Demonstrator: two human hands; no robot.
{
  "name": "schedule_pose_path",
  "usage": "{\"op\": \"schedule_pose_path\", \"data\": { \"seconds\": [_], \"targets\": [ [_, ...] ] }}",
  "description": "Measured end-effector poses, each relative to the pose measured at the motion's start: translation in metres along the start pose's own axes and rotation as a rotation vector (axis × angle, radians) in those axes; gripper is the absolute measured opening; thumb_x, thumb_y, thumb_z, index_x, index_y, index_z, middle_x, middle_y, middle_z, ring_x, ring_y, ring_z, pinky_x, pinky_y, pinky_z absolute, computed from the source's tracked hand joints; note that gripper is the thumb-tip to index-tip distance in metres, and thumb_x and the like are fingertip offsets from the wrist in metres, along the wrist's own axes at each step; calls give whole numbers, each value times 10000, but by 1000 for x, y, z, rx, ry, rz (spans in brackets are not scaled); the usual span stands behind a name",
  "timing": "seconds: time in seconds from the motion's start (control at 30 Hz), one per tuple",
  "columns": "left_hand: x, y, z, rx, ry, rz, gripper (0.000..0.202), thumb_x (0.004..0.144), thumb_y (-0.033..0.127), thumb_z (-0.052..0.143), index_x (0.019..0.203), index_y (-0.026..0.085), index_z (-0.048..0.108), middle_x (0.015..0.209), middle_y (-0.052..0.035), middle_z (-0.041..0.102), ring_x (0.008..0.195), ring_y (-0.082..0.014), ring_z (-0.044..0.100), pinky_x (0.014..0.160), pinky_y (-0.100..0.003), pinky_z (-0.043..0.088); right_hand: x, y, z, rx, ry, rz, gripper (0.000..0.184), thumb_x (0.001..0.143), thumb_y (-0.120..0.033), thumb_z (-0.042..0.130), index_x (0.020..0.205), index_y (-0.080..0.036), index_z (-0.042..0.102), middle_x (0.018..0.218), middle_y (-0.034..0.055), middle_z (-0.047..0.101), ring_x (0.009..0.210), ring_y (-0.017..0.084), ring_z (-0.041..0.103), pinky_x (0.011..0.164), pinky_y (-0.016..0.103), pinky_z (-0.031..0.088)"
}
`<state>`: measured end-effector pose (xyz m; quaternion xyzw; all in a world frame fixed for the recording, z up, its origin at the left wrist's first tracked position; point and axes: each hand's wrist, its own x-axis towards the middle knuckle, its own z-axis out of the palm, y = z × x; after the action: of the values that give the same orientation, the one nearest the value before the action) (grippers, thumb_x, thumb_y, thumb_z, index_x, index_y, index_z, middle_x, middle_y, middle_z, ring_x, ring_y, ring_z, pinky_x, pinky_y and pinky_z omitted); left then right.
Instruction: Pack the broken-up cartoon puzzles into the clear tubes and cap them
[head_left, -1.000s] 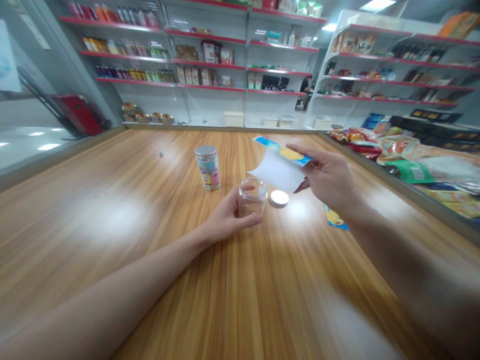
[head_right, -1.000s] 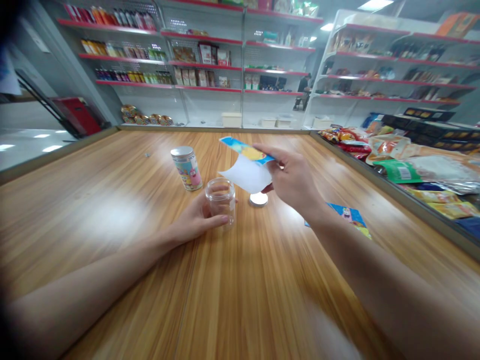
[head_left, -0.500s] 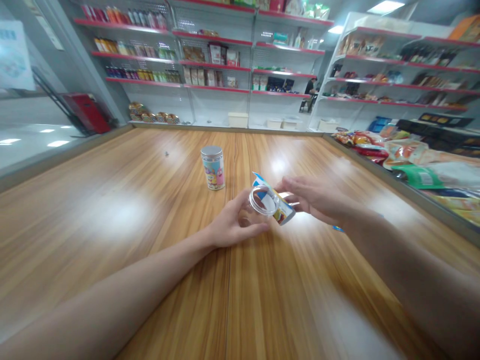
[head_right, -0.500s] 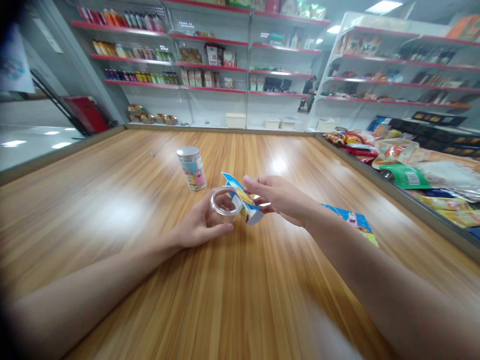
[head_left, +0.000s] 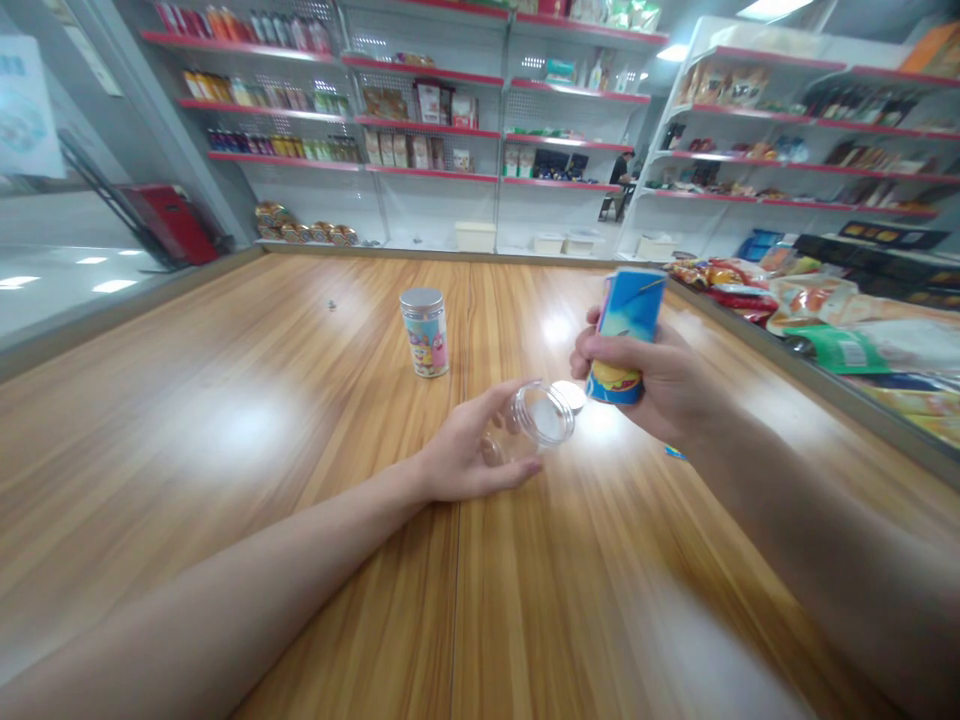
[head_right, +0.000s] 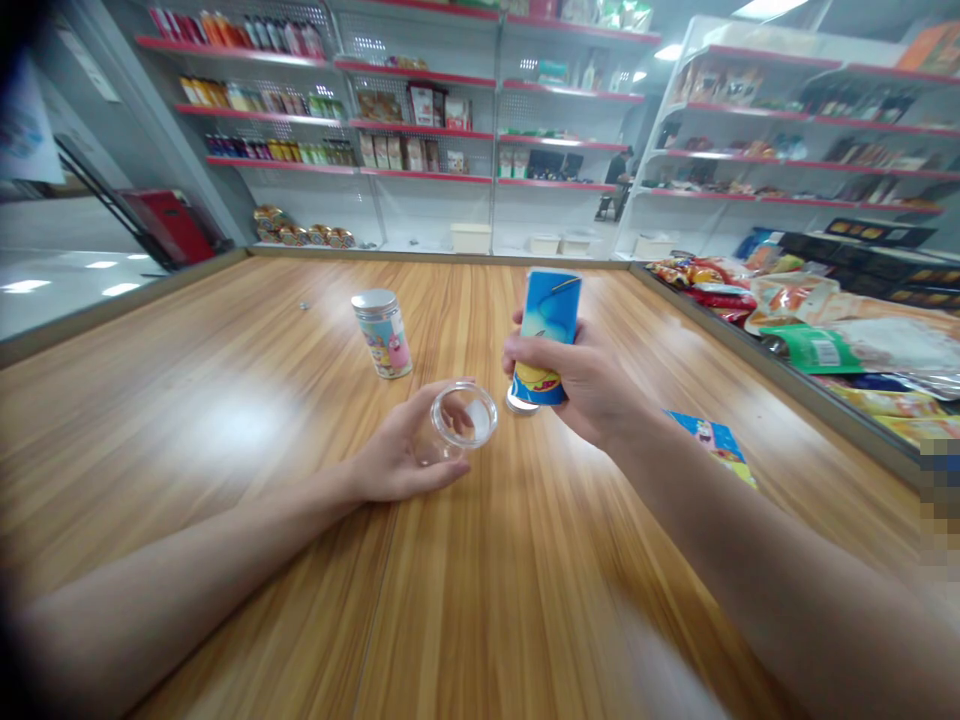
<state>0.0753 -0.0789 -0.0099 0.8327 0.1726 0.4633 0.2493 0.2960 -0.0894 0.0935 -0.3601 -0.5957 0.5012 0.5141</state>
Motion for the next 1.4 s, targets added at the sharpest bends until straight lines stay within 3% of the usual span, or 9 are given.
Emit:
{"op": "schedule_pose_path", "data": {
  "seconds": [0.13, 0.37, 0.5, 0.67, 0.77, 0.93, 1.1, 1.17, 1.4],
  "targets": [
    [1, 0, 1, 20, -30, -44, 736, 789, 335, 759, 1411, 225, 382, 1011, -63, 620, 892, -196, 622, 810, -331, 513, -11, 5, 23, -67, 112, -255, 322, 840, -564, 642, 941, -275, 545, 934, 21, 641, 989, 224, 646, 848, 374, 529],
    [1, 0, 2, -19, -90, -56, 673, 801, 370, 743, 1362, 221, 402, 1062, -72, 636, 904, -206, 632, 818, -342, 518, -20, 27, 35, -93, -142, -241, 537, 701, -732, 724, 972, -292, 577, 1117, 48, 671, 1070, 294, 646, 807, 425, 553],
    [1, -2, 4, -73, -98, -45, 720, 806, 353, 739, 1404, 233, 358, 1231, -98, 599, 1015, -230, 625, 880, -353, 515, -22, 31, 35, -92, -215, -321, 523, 731, -731, 701, 1006, -294, 620, 1133, 50, 675, 1189, 300, 597, 967, 470, 506],
    [0, -2, 3, -79, -90, -78, 681, 807, 334, 746, 1370, 234, 374, 1182, -85, 617, 1005, -230, 631, 859, -348, 518, -19, 22, 32, -197, -284, -235, 807, 662, -663, 803, 1345, -349, 510, 1274, 59, 627, 1229, 299, 578, 991, 462, 513],
    [-1, -2, 2, -55, -50, -124, 657, 810, 342, 750, 1344, 234, 383, 1129, -72, 628, 962, -212, 637, 816, -321, 515, -18, 12, 26, -326, -180, -289, 963, 671, -746, 738, 1477, -368, 370, 1412, 69, 537, 1284, 313, 534, 1013, 471, 504],
    [-1, -4, 3, -89, -11, -224, 622, 821, 372, 741, 1314, 227, 391, 1092, -69, 623, 884, -182, 629, 724, -277, 510, -22, 1, 16, -611, 75, -655, 734, 903, -656, 534, 1539, -391, 281, 1586, 16, 341, 1436, 327, 360, 1130, 492, 396],
    [0, -8, 5, -77, 56, -160, 558, 820, 346, 739, 1257, 203, 423, 1124, -66, 588, 991, -210, 599, 839, -322, 515, -14, 8, 9, -1077, -390, -721, 542, 967, -427, 559, 1470, -250, 462, 1493, 68, 494, 1447, 339, 340, 1173, 579, 286],
    [0, -9, 5, -59, 73, -150, 568, 820, 341, 738, 1268, 195, 421, 1152, -73, 580, 1022, -219, 591, 870, -336, 513, -11, 10, 8, -1119, -424, -744, 514, 958, -395, 583, 1428, -200, 508, 1449, 96, 536, 1407, 319, 406, 1153, 559, 329],
    [2, -3, 3, 4, 58, -184, 631, 821, 359, 742, 1336, 192, 418, 1293, -96, 560, 1159, -245, 573, 962, -347, 489, -12, -8, 13, -1037, -77, -926, 103, 879, -225, 638, 942, -223, 720, 926, 31, 737, 895, 207, 673, 849, 379, 528]
  ]
}}
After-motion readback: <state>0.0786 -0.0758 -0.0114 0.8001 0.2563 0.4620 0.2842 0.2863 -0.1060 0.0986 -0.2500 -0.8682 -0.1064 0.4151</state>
